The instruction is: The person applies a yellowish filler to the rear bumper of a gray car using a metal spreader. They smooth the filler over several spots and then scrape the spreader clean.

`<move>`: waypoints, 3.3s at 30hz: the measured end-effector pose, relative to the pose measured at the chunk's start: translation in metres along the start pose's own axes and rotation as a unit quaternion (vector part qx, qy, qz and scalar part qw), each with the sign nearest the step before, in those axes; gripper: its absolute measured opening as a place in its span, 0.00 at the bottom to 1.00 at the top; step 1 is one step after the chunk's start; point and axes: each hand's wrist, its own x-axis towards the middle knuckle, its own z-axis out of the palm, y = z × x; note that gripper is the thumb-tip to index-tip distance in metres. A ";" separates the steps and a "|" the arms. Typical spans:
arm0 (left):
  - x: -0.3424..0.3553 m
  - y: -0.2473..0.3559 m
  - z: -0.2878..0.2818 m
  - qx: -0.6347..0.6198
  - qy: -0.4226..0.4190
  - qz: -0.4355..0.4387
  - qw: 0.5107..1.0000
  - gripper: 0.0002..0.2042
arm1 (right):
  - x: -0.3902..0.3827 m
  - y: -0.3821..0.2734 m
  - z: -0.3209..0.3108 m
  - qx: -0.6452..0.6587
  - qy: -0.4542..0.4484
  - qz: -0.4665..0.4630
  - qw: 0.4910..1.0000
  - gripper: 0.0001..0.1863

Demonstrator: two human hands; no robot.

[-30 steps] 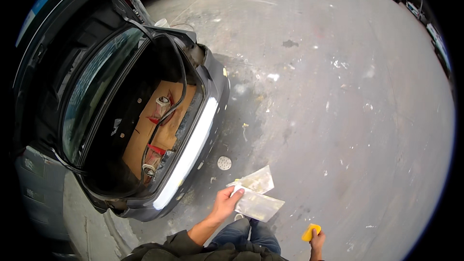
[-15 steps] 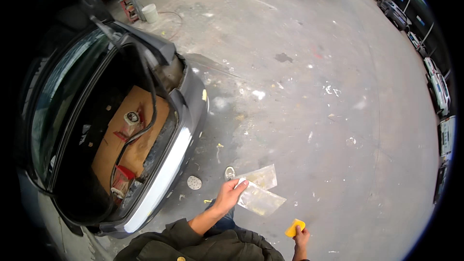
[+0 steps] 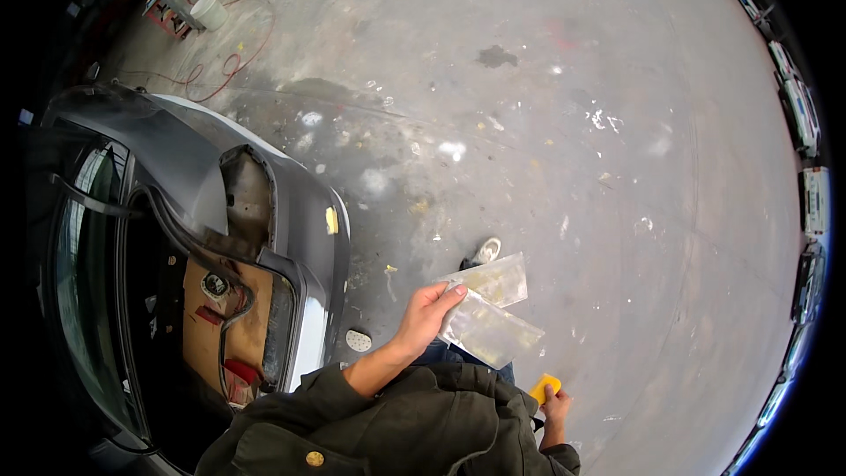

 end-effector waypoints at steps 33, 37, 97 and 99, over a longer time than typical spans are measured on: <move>0.502 0.480 -0.186 -0.222 0.299 0.172 0.912 0.13 | 0.350 -0.969 0.441 -0.274 -0.244 -0.293 0.883 0.18; 0.541 0.545 -0.234 -0.213 0.328 0.203 0.898 0.16 | 0.369 -1.035 0.502 -0.239 -0.251 -0.224 0.911 0.16; 0.823 0.712 -0.274 -0.447 0.805 0.351 -0.167 0.09 | -0.110 -1.246 1.208 -0.653 -0.738 -0.090 0.147 0.08; 0.823 0.679 -0.241 -0.439 0.792 0.357 -0.230 0.09 | -0.115 -1.209 1.156 -0.672 -0.727 -0.087 0.110 0.09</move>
